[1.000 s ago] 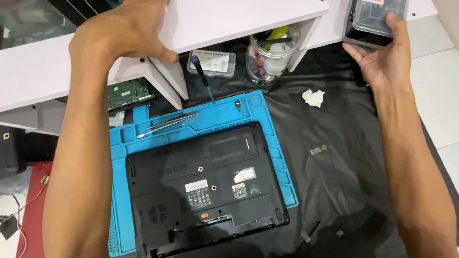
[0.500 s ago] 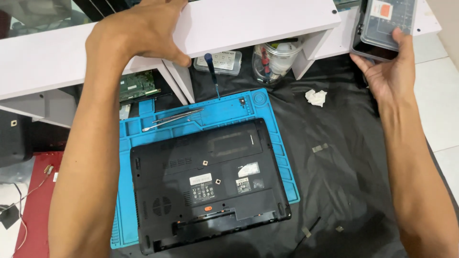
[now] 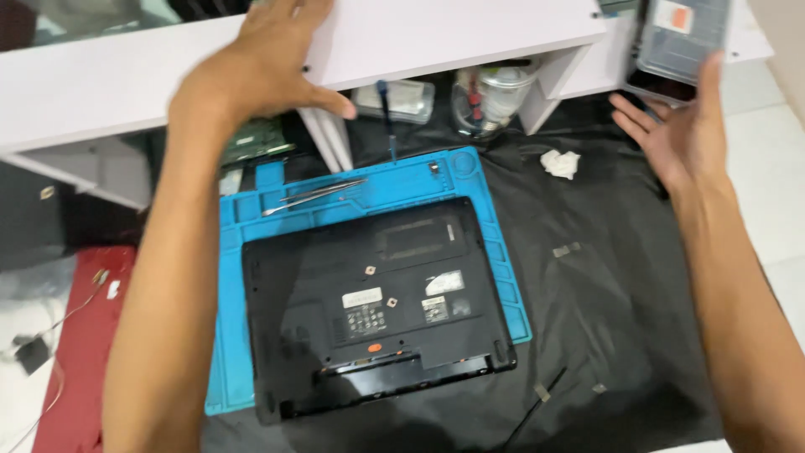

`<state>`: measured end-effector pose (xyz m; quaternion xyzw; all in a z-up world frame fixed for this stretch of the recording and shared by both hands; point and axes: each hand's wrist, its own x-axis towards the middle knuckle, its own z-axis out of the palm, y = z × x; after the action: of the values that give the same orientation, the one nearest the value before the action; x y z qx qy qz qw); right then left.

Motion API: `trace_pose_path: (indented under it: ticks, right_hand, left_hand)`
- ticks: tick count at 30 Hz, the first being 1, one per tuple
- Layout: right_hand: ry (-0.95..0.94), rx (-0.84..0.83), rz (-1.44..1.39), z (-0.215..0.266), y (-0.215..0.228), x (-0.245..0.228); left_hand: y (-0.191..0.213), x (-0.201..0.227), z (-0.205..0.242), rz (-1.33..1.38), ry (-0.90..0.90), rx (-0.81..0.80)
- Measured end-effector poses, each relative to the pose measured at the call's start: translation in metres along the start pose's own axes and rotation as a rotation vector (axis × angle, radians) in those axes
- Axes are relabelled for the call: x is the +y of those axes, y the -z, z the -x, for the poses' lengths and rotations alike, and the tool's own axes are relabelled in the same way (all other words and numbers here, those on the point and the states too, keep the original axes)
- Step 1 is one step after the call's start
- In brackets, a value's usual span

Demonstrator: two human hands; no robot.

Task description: The person handles a black laptop on a blue anti-static mat, removing the battery and placing it aside. They then use a screwdriver to remove several screws from the laptop's bottom cover and lift the cover off to expose the internal components.

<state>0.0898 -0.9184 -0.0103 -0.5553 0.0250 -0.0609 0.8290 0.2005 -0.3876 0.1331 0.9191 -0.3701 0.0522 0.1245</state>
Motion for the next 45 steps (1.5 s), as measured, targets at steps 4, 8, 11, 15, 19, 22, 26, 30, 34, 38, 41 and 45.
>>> trace_pose_path:
  ticks: [4, 8, 11, 15, 19, 22, 26, 30, 34, 38, 41, 45]
  right_hand:
    - [0.133, 0.174, 0.177, 0.06, -0.037, 0.007]
    - [0.244, 0.133, 0.235, 0.142, -0.093, 0.033]
    - [0.088, 0.076, 0.582, 0.188, -0.152, 0.047]
    - [-0.036, -0.084, 0.868, 0.212, -0.199, 0.062]
    - [0.021, -0.086, 1.132, 0.222, -0.229, 0.069]
    - [-0.011, -0.018, 1.241, 0.229, -0.242, 0.072]
    - [0.057, 0.049, 1.222, 0.23, -0.246, 0.082]
    - [0.088, 0.111, 1.159, 0.227, -0.246, 0.087]
    - [0.064, 0.138, 1.177, 0.226, -0.255, 0.082]
    - [0.078, 0.144, 1.142, 0.226, -0.251, 0.084]
    - [0.067, 0.149, 1.153, 0.221, -0.254, 0.085]
    - [0.036, 0.113, 1.218, 0.218, -0.249, 0.086]
  left_hand:
    - [0.005, 0.043, 0.082, 0.138, 0.026, 0.339]
    - [-0.021, 0.09, 0.179, 0.119, 0.213, 0.426]
    - [-0.058, 0.105, 0.236, 0.174, 0.463, 0.432]
    - [-0.103, 0.109, 0.286, 0.38, 0.708, 0.452]
    - [-0.123, 0.116, 0.303, 0.58, 0.706, 0.5]
    - [-0.125, 0.125, 0.297, 0.608, 0.701, 0.543]
    - [-0.123, 0.133, 0.28, 0.734, 0.849, 0.587]
    - [-0.121, 0.138, 0.267, 0.712, 0.985, 0.635]
    - [-0.126, 0.14, 0.266, 0.698, 1.086, 0.627]
    - [-0.13, 0.136, 0.265, 0.642, 0.957, 0.664]
    - [-0.121, 0.134, 0.258, 0.639, 0.959, 0.672]
    - [-0.111, 0.131, 0.254, 0.716, 1.058, 0.618]
